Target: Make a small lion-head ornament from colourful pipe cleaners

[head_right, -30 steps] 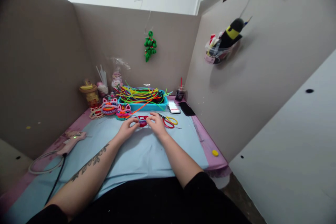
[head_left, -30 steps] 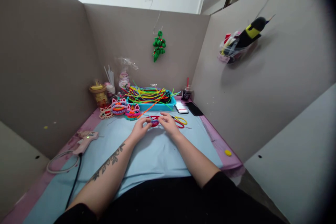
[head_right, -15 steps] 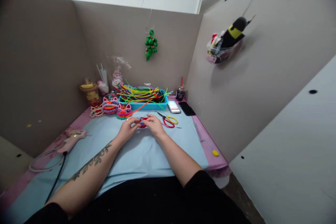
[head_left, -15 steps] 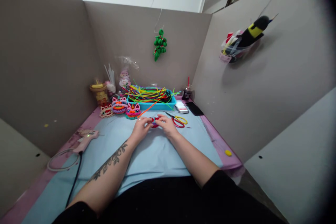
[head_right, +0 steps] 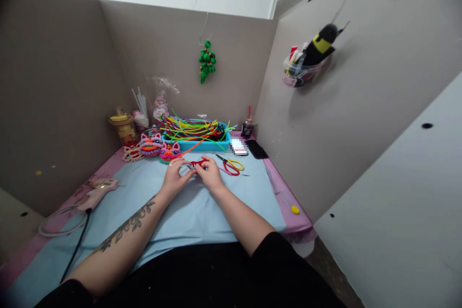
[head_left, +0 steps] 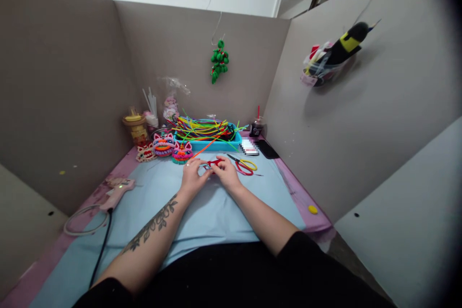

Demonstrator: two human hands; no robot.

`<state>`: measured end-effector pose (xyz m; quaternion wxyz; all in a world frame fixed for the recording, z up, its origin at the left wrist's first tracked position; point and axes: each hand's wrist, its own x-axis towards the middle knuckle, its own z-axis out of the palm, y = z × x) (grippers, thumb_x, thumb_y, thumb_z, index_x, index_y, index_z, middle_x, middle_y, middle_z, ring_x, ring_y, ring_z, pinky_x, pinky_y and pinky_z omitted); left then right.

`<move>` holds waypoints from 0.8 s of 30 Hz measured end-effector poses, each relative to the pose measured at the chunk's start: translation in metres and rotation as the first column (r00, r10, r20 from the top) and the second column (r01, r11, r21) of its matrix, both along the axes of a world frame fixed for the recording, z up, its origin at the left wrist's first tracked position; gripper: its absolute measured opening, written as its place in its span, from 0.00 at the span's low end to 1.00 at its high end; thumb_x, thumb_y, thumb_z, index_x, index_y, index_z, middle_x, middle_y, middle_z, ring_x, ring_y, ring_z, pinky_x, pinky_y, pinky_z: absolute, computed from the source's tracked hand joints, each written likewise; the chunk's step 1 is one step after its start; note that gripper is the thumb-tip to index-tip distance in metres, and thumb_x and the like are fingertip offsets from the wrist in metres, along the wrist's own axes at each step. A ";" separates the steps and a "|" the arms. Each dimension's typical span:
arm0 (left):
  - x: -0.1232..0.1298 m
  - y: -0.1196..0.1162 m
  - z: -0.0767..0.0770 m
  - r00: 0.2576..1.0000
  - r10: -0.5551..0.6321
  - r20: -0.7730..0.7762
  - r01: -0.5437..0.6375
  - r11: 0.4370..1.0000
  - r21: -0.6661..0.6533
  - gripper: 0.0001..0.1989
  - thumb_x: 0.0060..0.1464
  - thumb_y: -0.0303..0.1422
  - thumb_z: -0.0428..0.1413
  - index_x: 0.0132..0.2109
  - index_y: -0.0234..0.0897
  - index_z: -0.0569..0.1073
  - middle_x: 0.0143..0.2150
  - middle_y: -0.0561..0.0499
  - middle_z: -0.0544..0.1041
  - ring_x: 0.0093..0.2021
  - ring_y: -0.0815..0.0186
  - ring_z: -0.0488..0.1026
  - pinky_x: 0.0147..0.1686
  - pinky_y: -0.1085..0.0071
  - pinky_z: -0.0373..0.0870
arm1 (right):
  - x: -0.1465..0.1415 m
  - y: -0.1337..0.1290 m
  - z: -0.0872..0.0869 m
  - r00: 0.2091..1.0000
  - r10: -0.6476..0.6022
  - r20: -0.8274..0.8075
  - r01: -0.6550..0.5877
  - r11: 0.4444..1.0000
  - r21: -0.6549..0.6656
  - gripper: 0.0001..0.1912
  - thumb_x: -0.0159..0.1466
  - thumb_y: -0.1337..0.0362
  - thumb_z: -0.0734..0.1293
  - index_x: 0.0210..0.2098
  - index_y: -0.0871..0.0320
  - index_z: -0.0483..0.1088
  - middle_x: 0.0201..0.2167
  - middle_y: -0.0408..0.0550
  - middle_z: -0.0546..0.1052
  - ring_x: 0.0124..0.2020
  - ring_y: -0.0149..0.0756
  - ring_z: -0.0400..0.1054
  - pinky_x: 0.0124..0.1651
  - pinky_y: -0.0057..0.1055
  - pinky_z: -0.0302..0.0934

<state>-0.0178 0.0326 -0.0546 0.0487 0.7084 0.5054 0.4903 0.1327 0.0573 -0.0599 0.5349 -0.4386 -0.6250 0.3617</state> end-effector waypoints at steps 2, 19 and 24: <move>0.000 -0.003 0.004 1.000 -0.014 -0.024 0.015 1.000 0.018 0.08 0.49 0.38 0.58 0.35 0.40 0.75 0.35 0.47 0.77 0.44 0.58 0.70 0.50 0.59 0.61 | 0.000 0.000 0.000 0.999 -0.024 0.028 0.023 1.000 0.019 0.11 0.52 0.59 0.68 0.18 0.57 0.69 0.48 0.52 0.70 0.49 0.40 0.65 0.56 0.35 0.53; 0.014 -0.002 0.002 0.784 0.003 0.620 0.218 0.935 -0.280 0.13 0.47 0.41 0.56 0.27 0.35 0.67 0.22 0.56 0.66 0.24 0.71 0.63 0.27 0.74 0.61 | 0.001 0.008 0.000 0.992 -0.003 -0.123 -0.002 0.999 -0.042 0.16 0.53 0.52 0.68 0.18 0.58 0.69 0.47 0.52 0.71 0.47 0.41 0.65 0.56 0.40 0.53; 0.015 0.000 -0.003 0.776 0.066 0.627 0.227 0.899 -0.375 0.14 0.45 0.42 0.57 0.25 0.35 0.68 0.19 0.56 0.65 0.22 0.73 0.60 0.23 0.75 0.59 | -0.001 0.008 -0.002 0.986 0.007 -0.168 -0.024 0.995 -0.099 0.18 0.52 0.50 0.68 0.17 0.58 0.69 0.44 0.53 0.73 0.49 0.42 0.65 0.55 0.39 0.54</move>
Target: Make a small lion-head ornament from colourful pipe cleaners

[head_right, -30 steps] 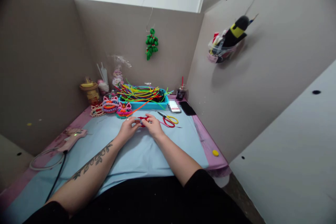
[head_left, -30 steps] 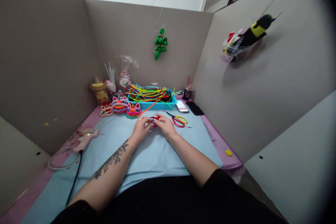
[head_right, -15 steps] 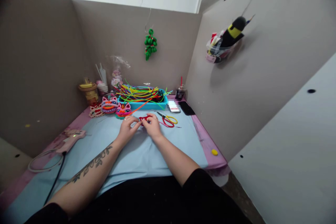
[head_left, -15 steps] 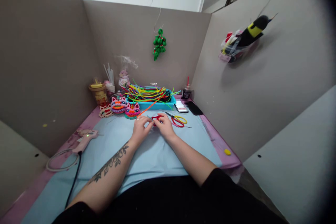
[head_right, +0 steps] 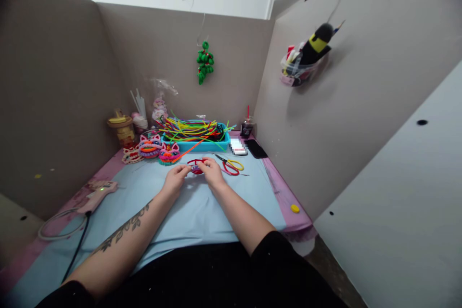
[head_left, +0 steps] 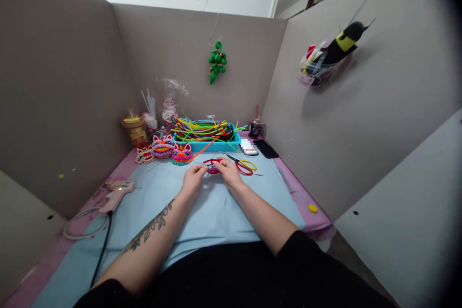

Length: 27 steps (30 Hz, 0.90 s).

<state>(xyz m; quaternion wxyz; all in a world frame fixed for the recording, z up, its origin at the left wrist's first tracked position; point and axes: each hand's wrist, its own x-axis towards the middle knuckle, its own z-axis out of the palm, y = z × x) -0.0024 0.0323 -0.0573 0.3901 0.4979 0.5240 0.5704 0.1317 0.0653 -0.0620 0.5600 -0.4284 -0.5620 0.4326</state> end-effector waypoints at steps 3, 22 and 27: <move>0.000 0.002 -0.002 1.000 0.027 0.005 -0.026 0.998 -0.051 0.14 0.45 0.42 0.57 0.27 0.34 0.69 0.19 0.56 0.64 0.21 0.73 0.59 0.21 0.76 0.58 | 0.002 -0.001 0.001 0.998 -0.042 0.040 0.041 0.999 0.021 0.16 0.52 0.51 0.68 0.17 0.57 0.69 0.43 0.52 0.72 0.48 0.42 0.65 0.55 0.38 0.54; -0.009 0.001 -0.003 0.869 0.086 -0.488 0.070 0.954 0.293 0.10 0.52 0.39 0.55 0.32 0.39 0.78 0.29 0.51 0.69 0.30 0.67 0.67 0.33 0.70 0.64 | 0.004 -0.003 0.001 0.993 -0.014 0.121 0.005 0.997 0.071 0.14 0.52 0.56 0.68 0.17 0.57 0.66 0.47 0.50 0.68 0.49 0.39 0.64 0.56 0.32 0.52; -0.007 -0.001 0.002 0.886 0.069 -0.459 0.075 0.955 0.287 0.11 0.52 0.40 0.54 0.30 0.38 0.77 0.29 0.50 0.69 0.30 0.67 0.67 0.32 0.70 0.63 | 0.002 -0.002 0.000 0.999 -0.001 0.042 0.000 1.000 0.025 0.14 0.52 0.54 0.69 0.19 0.57 0.70 0.47 0.50 0.68 0.49 0.39 0.64 0.56 0.33 0.52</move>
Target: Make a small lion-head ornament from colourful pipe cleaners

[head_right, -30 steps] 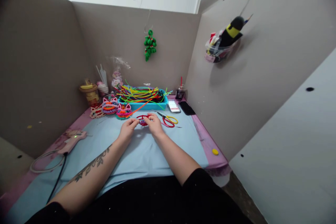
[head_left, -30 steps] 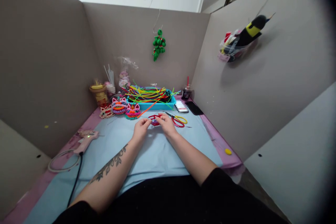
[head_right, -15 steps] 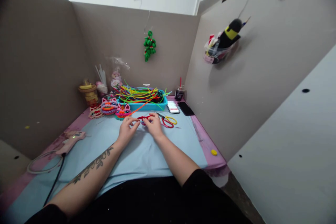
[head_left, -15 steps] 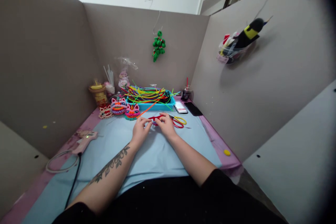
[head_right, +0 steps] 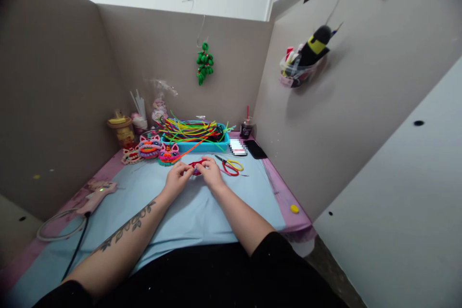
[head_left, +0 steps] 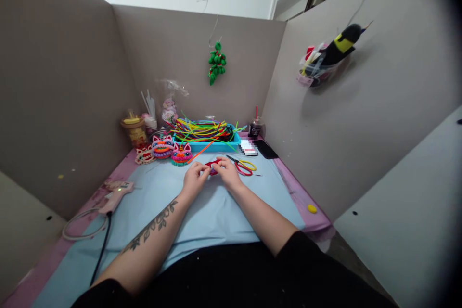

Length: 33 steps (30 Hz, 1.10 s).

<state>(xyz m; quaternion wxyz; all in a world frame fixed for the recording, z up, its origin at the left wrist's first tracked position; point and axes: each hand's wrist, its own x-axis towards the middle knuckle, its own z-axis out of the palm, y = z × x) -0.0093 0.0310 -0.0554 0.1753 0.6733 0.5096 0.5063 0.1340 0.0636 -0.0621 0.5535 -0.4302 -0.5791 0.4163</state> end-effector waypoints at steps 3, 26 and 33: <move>0.000 -0.001 0.003 0.999 0.030 -0.013 -0.031 0.999 -0.045 0.11 0.50 0.40 0.55 0.30 0.38 0.77 0.29 0.51 0.70 0.30 0.66 0.67 0.33 0.69 0.63 | 0.000 0.000 0.001 1.000 0.010 0.017 -0.010 1.000 0.012 0.13 0.50 0.54 0.70 0.18 0.57 0.70 0.48 0.50 0.69 0.50 0.41 0.64 0.58 0.35 0.50; -0.015 0.010 0.001 0.983 0.033 0.179 0.013 0.968 -0.250 0.15 0.43 0.43 0.57 0.25 0.33 0.76 0.23 0.52 0.72 0.26 0.67 0.66 0.28 0.72 0.60 | 0.015 -0.008 0.014 0.955 -0.061 0.290 -0.033 0.950 0.309 0.07 0.56 0.64 0.67 0.35 0.57 0.73 0.48 0.53 0.66 0.54 0.41 0.60 0.57 0.40 0.54; -0.014 0.012 -0.006 1.000 0.009 0.011 -0.007 0.985 -0.170 0.14 0.47 0.41 0.55 0.23 0.35 0.75 0.23 0.50 0.72 0.29 0.64 0.68 0.31 0.70 0.60 | 0.012 -0.011 0.011 0.805 -0.228 0.547 -0.151 0.814 0.561 0.09 0.59 0.66 0.65 0.38 0.52 0.76 0.50 0.51 0.68 0.54 0.44 0.57 0.57 0.45 0.53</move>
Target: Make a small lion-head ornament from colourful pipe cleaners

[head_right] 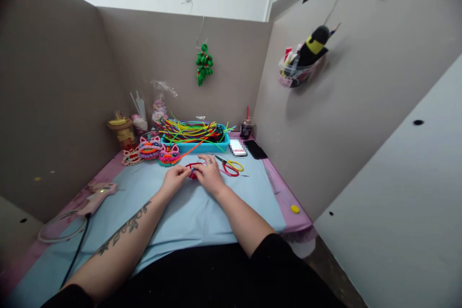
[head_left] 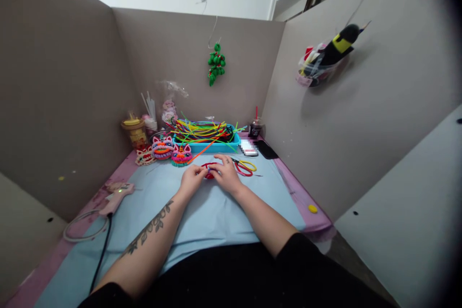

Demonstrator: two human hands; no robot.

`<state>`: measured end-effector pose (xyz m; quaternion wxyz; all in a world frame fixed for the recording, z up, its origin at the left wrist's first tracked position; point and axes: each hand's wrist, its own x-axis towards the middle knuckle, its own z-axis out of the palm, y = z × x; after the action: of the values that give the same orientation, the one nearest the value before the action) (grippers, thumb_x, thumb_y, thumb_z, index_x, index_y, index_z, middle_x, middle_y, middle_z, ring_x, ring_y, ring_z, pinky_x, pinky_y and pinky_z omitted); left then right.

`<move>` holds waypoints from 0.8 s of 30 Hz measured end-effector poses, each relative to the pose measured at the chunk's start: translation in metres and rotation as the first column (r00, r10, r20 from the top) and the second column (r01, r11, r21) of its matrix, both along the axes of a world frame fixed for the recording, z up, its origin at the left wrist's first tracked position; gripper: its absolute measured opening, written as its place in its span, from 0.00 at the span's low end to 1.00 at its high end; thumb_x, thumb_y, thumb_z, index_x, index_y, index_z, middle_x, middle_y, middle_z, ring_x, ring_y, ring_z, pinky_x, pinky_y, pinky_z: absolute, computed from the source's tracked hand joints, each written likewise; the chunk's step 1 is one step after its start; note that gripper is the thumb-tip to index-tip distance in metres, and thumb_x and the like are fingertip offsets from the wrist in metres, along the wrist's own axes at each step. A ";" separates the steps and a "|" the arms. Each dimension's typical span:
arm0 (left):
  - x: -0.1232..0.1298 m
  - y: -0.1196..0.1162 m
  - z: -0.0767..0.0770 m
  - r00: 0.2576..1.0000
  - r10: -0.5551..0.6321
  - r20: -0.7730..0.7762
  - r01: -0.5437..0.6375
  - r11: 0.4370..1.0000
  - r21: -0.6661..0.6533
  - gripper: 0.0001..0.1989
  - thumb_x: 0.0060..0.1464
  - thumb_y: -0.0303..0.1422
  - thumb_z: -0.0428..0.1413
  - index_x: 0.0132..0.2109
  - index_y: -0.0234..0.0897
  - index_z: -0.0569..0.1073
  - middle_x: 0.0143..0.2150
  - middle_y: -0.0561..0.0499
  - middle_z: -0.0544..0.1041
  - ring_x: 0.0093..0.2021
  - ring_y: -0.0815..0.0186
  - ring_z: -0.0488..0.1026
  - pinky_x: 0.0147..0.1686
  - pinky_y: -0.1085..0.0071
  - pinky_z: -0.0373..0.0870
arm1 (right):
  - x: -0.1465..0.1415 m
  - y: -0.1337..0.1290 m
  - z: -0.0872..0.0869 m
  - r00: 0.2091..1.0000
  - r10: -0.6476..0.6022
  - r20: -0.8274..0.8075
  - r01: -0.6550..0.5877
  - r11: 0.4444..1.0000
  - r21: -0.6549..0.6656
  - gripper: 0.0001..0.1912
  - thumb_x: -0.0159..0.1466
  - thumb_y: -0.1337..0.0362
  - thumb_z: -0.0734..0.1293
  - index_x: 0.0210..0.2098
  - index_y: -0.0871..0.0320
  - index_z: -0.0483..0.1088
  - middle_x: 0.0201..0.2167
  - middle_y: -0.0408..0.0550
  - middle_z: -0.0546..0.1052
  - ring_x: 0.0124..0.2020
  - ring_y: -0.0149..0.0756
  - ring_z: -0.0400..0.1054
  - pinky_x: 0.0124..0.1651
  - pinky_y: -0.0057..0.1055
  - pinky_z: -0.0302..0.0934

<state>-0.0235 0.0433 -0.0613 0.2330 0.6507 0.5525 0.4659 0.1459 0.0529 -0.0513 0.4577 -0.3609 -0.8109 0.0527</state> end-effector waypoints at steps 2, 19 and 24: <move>0.001 0.000 -0.001 0.999 -0.003 -0.045 0.004 1.000 0.022 0.14 0.48 0.40 0.54 0.23 0.36 0.75 0.22 0.51 0.71 0.28 0.65 0.67 0.31 0.70 0.59 | 0.001 0.001 0.000 0.999 -0.017 0.042 0.016 0.999 0.028 0.09 0.60 0.66 0.65 0.37 0.52 0.76 0.50 0.52 0.68 0.54 0.45 0.56 0.57 0.45 0.53; 0.004 -0.001 0.010 0.712 0.102 0.694 0.090 0.968 -0.235 0.20 0.37 0.46 0.62 0.32 0.35 0.74 0.24 0.52 0.69 0.23 0.71 0.60 0.23 0.73 0.53 | -0.001 0.016 -0.014 0.774 -0.057 -0.630 -0.360 0.780 -0.512 0.37 0.50 0.54 0.72 0.56 0.51 0.56 0.57 0.55 0.60 0.54 0.45 0.61 0.52 0.45 0.59; 0.013 -0.005 0.009 0.679 0.062 0.732 0.240 0.923 -0.301 0.19 0.37 0.45 0.63 0.30 0.35 0.72 0.21 0.54 0.65 0.22 0.73 0.59 0.22 0.75 0.52 | -0.007 0.013 -0.010 0.563 0.060 -0.825 -0.669 0.619 -0.412 0.45 0.48 0.56 0.74 0.60 0.52 0.51 0.48 0.51 0.70 0.46 0.39 0.67 0.52 0.39 0.61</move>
<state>-0.0103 0.0383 -0.0519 0.5750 0.3813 0.4588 0.5599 0.1394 0.0663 -0.0610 0.5516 -0.2541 -0.5252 0.5961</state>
